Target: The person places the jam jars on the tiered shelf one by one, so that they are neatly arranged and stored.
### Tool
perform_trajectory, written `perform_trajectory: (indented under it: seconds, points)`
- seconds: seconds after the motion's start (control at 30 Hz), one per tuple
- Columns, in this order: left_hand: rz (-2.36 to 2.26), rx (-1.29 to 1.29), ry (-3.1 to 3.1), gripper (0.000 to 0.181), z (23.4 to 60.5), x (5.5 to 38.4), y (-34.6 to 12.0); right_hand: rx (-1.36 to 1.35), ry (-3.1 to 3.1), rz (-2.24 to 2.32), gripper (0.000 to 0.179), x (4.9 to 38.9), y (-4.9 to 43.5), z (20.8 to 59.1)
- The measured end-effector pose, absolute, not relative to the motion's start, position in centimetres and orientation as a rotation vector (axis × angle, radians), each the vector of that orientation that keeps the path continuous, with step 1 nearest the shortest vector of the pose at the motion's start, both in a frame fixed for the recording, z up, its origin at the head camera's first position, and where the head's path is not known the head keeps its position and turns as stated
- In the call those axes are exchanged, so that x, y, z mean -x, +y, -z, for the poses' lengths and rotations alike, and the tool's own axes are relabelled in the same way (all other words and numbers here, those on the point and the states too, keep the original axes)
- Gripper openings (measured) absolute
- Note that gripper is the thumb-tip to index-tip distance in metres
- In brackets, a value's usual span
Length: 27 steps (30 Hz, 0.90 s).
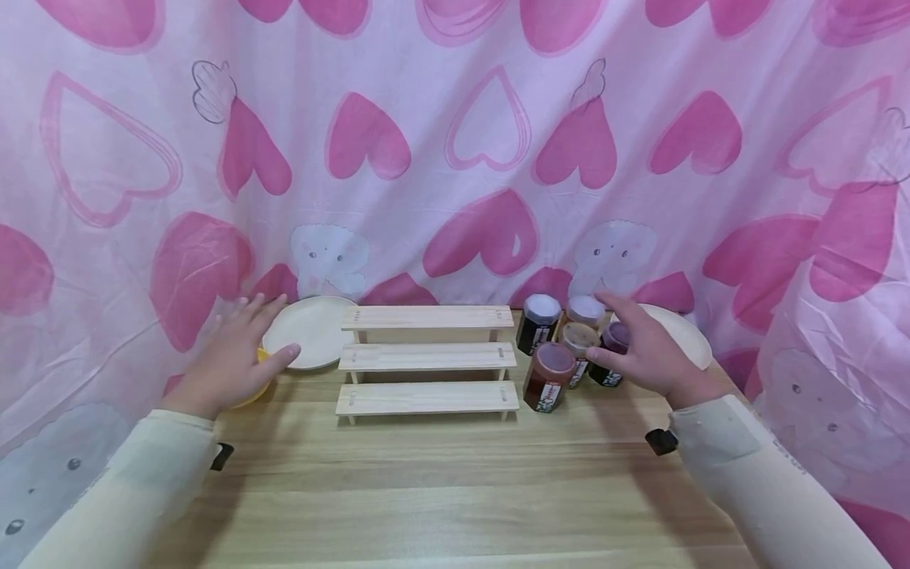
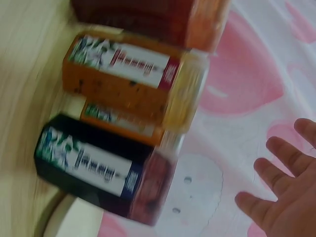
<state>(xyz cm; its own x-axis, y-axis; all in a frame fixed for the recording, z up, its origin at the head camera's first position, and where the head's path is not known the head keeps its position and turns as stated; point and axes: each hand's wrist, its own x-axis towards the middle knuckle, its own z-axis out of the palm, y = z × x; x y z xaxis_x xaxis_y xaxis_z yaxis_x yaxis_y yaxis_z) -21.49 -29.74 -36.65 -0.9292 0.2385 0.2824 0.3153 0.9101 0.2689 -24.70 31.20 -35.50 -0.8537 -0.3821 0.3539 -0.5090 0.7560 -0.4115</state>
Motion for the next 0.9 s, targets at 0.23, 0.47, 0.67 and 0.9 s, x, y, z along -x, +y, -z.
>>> perform_trajectory:
  seconds: [0.23, 0.47, 0.67, 0.9]
  points:
    - [0.595, 0.460, -2.776, 0.080, 36.9, 21.9, -29.0, -0.705, -2.662, -0.966, 0.085, 23.9, 29.7, 35.6]
    - [0.631, 0.436, -2.773, 0.078, 37.5, 22.3, -27.9, -0.731, -2.640, -1.096, 0.079, 23.5, 28.7, 36.6]
    - [0.669, 0.469, -2.731, 0.074, 38.5, 23.0, -27.3, -0.729, -2.625, -1.184, 0.077, 23.4, 28.1, 37.7]
    - [0.785, 0.411, -2.800, 0.076, 39.1, 23.5, -26.4, -0.642, -2.662, -1.339, 0.076, 23.2, 27.7, 38.9]
